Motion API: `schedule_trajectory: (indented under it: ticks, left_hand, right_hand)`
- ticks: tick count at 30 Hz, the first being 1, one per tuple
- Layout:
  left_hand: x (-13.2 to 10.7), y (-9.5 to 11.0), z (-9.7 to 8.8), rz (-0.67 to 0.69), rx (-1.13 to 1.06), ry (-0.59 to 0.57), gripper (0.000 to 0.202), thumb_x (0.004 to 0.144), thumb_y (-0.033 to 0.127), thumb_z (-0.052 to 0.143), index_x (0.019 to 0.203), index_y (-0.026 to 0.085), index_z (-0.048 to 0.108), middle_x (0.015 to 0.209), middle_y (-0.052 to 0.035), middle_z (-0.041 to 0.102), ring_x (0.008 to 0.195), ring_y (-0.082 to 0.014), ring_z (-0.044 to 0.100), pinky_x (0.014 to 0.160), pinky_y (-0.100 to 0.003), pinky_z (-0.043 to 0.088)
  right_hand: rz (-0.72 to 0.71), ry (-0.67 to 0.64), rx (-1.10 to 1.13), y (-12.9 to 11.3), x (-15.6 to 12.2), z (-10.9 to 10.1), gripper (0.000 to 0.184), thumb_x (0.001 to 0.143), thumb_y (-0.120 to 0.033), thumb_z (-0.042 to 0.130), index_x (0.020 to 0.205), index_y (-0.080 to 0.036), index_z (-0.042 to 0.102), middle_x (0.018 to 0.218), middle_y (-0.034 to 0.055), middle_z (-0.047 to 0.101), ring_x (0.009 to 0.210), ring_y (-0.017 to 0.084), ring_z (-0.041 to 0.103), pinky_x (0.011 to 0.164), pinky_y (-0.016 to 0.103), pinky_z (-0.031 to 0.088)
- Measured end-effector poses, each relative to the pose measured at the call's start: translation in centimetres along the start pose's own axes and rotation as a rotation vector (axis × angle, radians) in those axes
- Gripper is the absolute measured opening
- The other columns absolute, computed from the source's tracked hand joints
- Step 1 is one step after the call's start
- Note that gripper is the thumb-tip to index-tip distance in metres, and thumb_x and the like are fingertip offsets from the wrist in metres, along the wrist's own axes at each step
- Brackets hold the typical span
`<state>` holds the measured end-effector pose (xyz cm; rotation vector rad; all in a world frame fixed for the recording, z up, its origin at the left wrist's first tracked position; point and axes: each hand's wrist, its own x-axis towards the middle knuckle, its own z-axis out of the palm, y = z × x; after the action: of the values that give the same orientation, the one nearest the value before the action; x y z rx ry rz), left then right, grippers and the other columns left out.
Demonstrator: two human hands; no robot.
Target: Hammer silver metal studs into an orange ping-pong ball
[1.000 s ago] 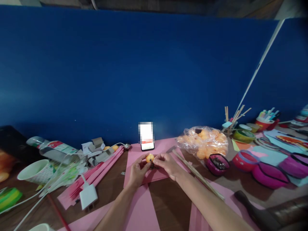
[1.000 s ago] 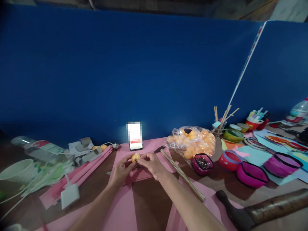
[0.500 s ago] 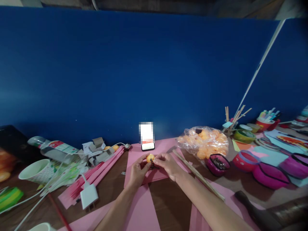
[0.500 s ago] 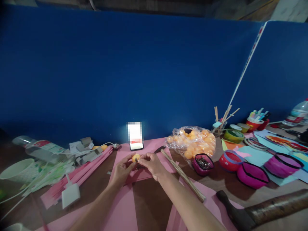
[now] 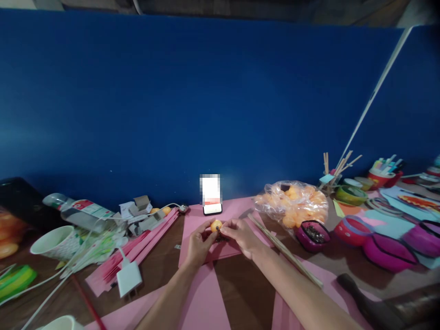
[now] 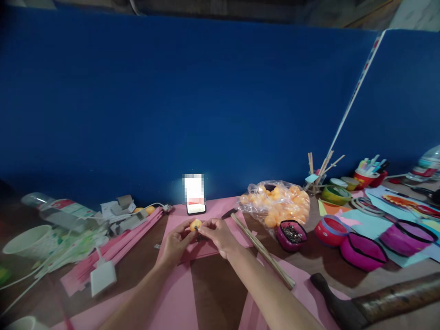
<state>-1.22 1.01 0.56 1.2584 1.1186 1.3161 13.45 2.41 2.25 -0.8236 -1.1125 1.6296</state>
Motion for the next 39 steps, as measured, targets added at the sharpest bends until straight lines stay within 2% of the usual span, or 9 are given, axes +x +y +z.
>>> schedule_trajectory:
  ticks: [19,22,26,39]
  left_hand:
    - [0.03,-0.22,-0.08,0.033,0.036,0.008,0.048,0.068,0.033,0.062,0.110,0.013,0.055,0.094,-0.0082,0.067,0.081,-0.0201,0.063,0.074,-0.030,0.050]
    - [0.02,-0.23,-0.02,0.027,0.025,0.008,0.048,0.068,0.033,0.062,0.111,0.013,0.054,0.095,-0.0081,0.066,0.082,-0.0203,0.063,0.074,-0.031,0.051]
    - [-0.04,-0.07,0.12,0.008,0.000,-0.005,0.049,0.067,0.035,0.062,0.111,0.013,0.054,0.091,-0.0079,0.066,0.079,-0.0206,0.063,0.072,-0.033,0.052]
    - [-0.01,-0.32,-0.03,0.013,0.018,0.007,0.048,0.067,0.033,0.063,0.111,0.014,0.055,0.092,-0.0073,0.066,0.078,-0.0195,0.063,0.070,-0.030,0.051]
  right_hand:
    - [-0.002,0.036,0.005,0.06,-0.09,0.23,0.023,0.058,-0.030,0.073,0.063,-0.013,0.058,0.060,0.0003,0.060,0.057,0.011,0.054,0.059,0.025,0.042]
    - [0.002,0.042,0.043,0.17,-0.04,0.21,0.024,0.058,-0.028,0.073,0.069,-0.013,0.058,0.065,0.0011,0.063,0.060,0.012,0.057,0.062,0.025,0.043]
    - [0.021,0.041,0.104,0.36,0.03,0.09,0.037,0.056,-0.029,0.075,0.086,-0.014,0.058,0.078,0.0042,0.066,0.070,0.015,0.061,0.069,0.029,0.045]
    - [0.034,0.040,0.097,0.35,0.02,0.02,0.037,0.057,-0.027,0.075,0.087,-0.013,0.059,0.080,0.0057,0.067,0.071,0.016,0.062,0.071,0.029,0.046]
